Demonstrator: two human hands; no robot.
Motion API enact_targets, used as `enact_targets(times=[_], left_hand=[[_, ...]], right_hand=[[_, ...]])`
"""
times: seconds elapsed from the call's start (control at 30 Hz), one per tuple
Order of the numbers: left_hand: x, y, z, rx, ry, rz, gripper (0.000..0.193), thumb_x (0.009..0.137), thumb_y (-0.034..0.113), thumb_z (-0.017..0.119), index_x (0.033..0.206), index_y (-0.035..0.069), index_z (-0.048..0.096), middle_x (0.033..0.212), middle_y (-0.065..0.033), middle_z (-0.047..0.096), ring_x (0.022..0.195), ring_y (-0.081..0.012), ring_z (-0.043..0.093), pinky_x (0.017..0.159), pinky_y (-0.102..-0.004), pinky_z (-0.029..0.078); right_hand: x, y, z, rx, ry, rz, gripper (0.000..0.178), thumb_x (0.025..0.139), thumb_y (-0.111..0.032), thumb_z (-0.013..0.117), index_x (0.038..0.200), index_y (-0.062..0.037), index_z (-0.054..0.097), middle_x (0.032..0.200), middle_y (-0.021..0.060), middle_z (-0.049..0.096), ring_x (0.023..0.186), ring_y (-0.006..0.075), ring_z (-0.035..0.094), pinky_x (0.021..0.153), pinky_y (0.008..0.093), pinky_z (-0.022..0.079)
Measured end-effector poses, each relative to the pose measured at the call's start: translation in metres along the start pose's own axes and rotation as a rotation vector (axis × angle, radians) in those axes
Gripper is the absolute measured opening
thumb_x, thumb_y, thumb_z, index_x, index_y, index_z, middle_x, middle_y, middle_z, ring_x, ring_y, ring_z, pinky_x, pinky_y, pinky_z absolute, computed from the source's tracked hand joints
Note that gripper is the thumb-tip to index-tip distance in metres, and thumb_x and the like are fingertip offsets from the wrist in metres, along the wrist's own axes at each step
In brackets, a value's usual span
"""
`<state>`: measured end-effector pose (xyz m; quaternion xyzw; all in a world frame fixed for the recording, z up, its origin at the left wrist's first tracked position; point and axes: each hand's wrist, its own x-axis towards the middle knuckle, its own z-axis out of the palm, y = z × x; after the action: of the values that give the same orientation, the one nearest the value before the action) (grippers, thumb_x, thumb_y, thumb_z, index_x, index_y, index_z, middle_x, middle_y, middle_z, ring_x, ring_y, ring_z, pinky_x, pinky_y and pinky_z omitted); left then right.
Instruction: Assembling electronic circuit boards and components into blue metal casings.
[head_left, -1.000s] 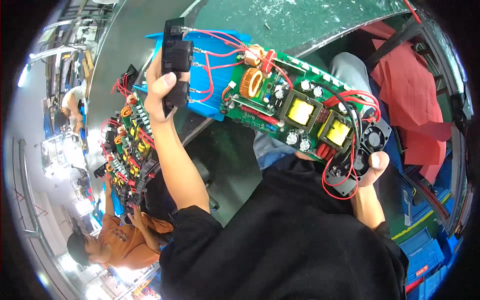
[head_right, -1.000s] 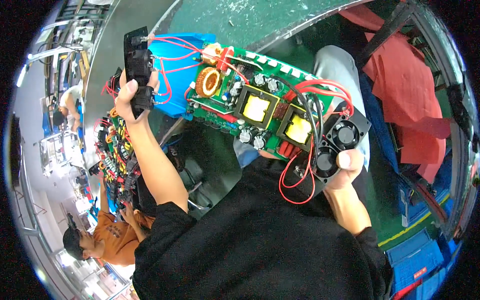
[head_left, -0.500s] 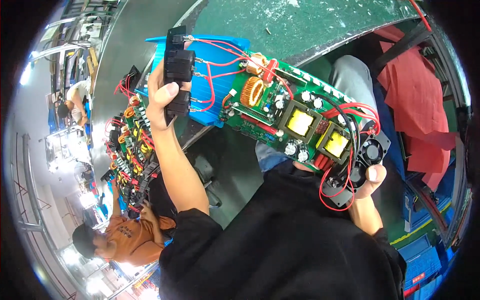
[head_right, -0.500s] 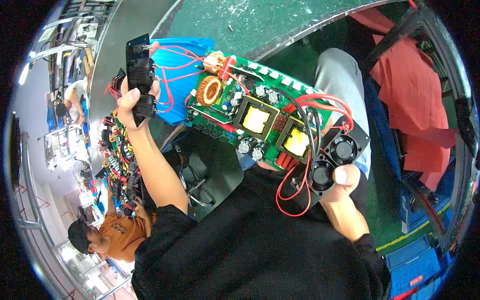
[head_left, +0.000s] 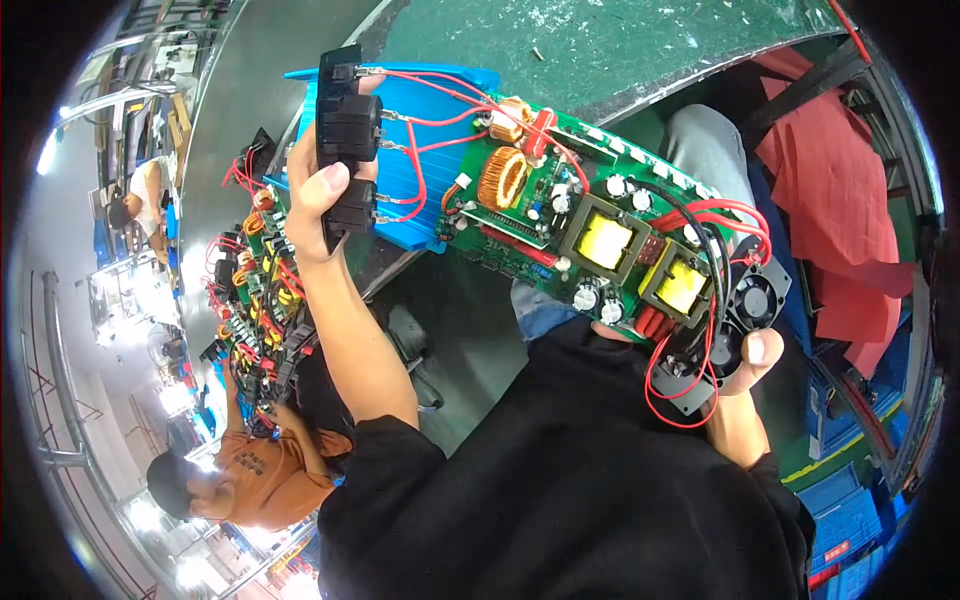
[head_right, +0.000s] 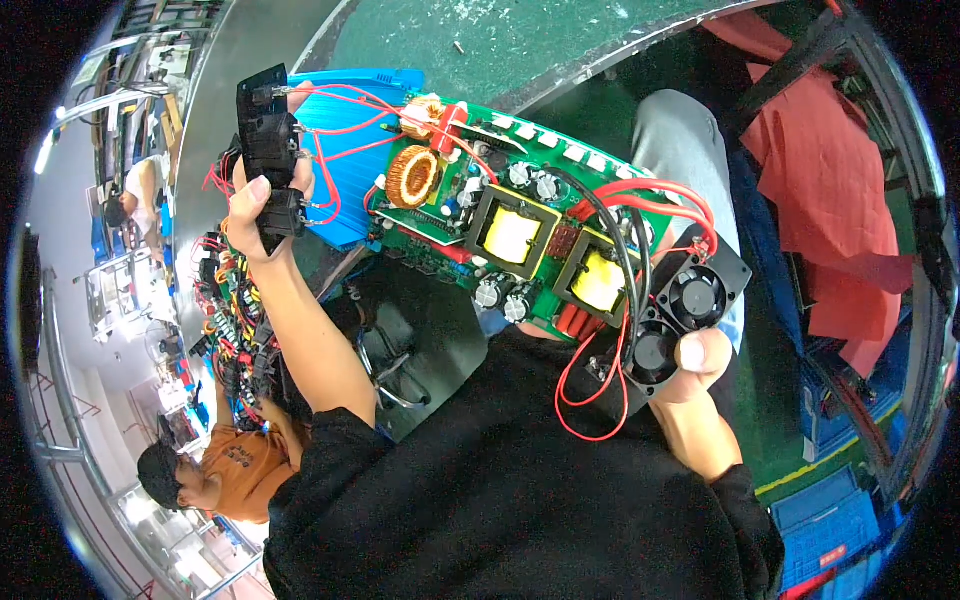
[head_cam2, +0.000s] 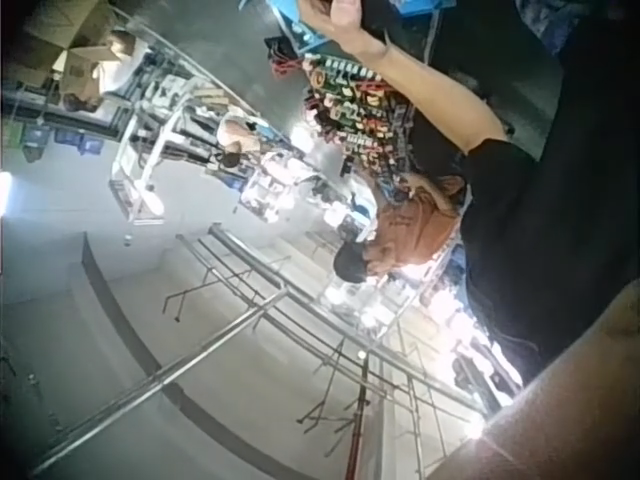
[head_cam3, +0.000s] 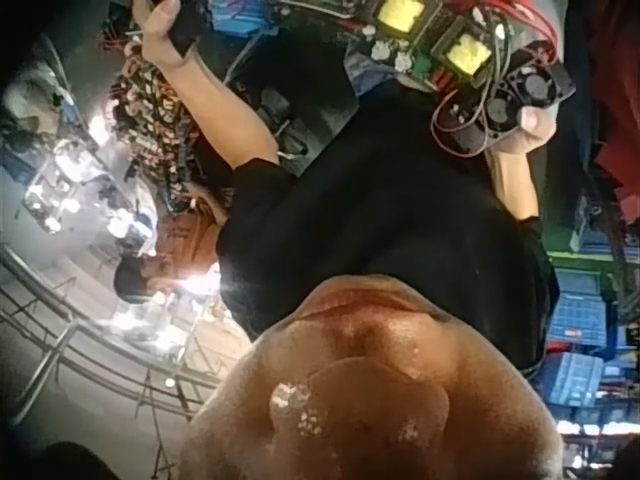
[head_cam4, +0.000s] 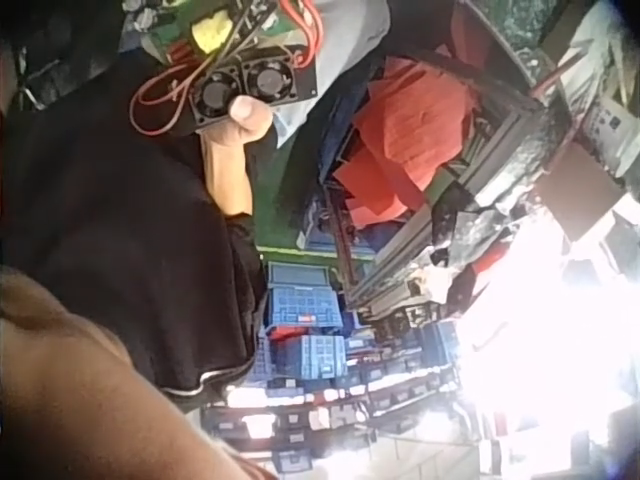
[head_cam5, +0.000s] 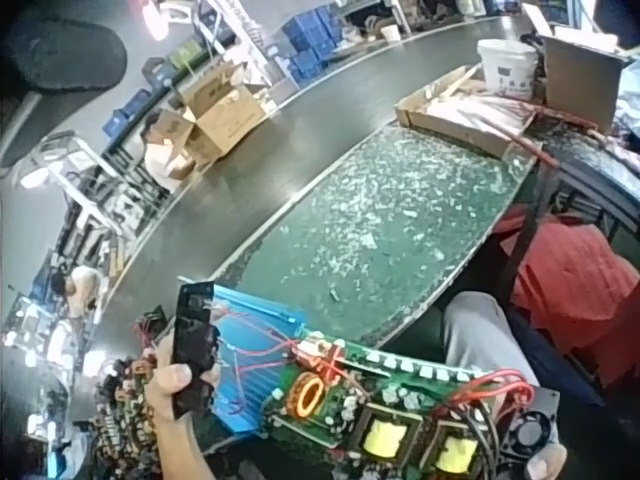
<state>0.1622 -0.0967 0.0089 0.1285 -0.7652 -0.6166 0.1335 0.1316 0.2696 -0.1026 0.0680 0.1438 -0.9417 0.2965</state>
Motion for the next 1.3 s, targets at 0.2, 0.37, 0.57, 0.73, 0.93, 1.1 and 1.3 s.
enact_targets(times=[0.2,0.37,0.57,0.73,0.93,1.1,1.3], left_hand=[[0.002,0.0,0.003,0.016,-0.042,0.005,0.082,0.069,0.039,0.062,0.134,-0.008,0.049,0.081,-0.0009,0.053,0.067,-0.0069,0.047,0.058,-0.0201,0.035],[0.0,0.0,-0.002,0.038,-0.056,0.02,0.081,0.07,0.04,0.061,0.134,-0.008,0.049,0.08,-0.0004,0.052,0.064,-0.0059,0.046,0.056,-0.0203,0.033],[0.0,-0.002,-0.003,0.061,-0.066,0.0,0.081,0.07,0.042,0.061,0.134,-0.006,0.05,0.08,0.0012,0.051,0.062,-0.0046,0.043,0.053,-0.0205,0.029],[0.004,0.001,-0.004,0.064,-0.121,-0.005,0.079,0.072,0.042,0.061,0.135,-0.004,0.05,0.07,0.0031,0.048,0.061,-0.0053,0.042,0.053,-0.0216,0.028],[0.007,0.004,-0.005,0.039,-0.128,-0.07,0.074,0.074,0.037,0.057,0.136,-0.004,0.051,0.075,0.0019,0.052,0.062,-0.0052,0.044,0.056,-0.0203,0.03],[0.012,-0.014,-0.022,-0.128,-0.074,-0.002,0.054,0.101,0.042,0.042,0.128,-0.003,0.056,0.088,-0.003,0.06,0.075,-0.0082,0.056,0.069,-0.0239,0.047],[0.018,-0.038,-0.109,1.49,0.707,-0.176,0.075,0.086,0.065,0.051,0.123,0.0,0.061,0.109,-0.0274,0.063,0.112,-0.0393,0.058,0.096,-0.0484,0.043]], right_hand=[[0.001,0.003,-0.009,-0.038,0.122,-0.045,0.081,0.052,-0.012,0.075,0.127,0.0032,0.047,0.116,0.0148,0.058,0.105,0.0306,0.059,0.096,0.041,0.05],[0.0,0.004,-0.014,0.028,0.239,-0.043,0.085,0.05,-0.009,0.07,0.132,0.0014,0.048,0.127,0.0177,0.057,0.111,0.0323,0.058,0.1,0.0395,0.048],[0.007,0.001,0.001,-0.018,0.209,0.022,0.081,0.055,-0.017,0.066,0.131,0.0006,0.048,0.125,0.0161,0.058,0.112,0.0307,0.058,0.102,0.04,0.045],[0.025,-0.009,0.033,-0.032,0.142,0.089,0.069,0.059,-0.021,0.065,0.122,0.0025,0.048,0.109,0.0134,0.058,0.104,0.0303,0.059,0.097,0.0409,0.048],[0.053,-0.027,0.048,-0.034,-0.063,0.238,0.059,0.068,-0.026,0.06,0.123,-0.0054,0.049,0.12,0.0193,0.057,0.107,0.0424,0.059,0.088,0.0754,0.043],[0.083,-0.037,0.038,-0.046,-0.136,0.299,0.057,0.073,-0.026,0.057,0.126,-0.0087,0.051,0.126,0.0185,0.055,0.112,0.0443,0.055,0.088,0.083,0.034],[0.095,-0.032,0.042,0.012,-0.129,0.308,0.058,0.072,-0.024,0.058,0.127,-0.0073,0.051,0.125,0.0173,0.056,0.113,0.0423,0.056,0.088,0.0805,0.038]])
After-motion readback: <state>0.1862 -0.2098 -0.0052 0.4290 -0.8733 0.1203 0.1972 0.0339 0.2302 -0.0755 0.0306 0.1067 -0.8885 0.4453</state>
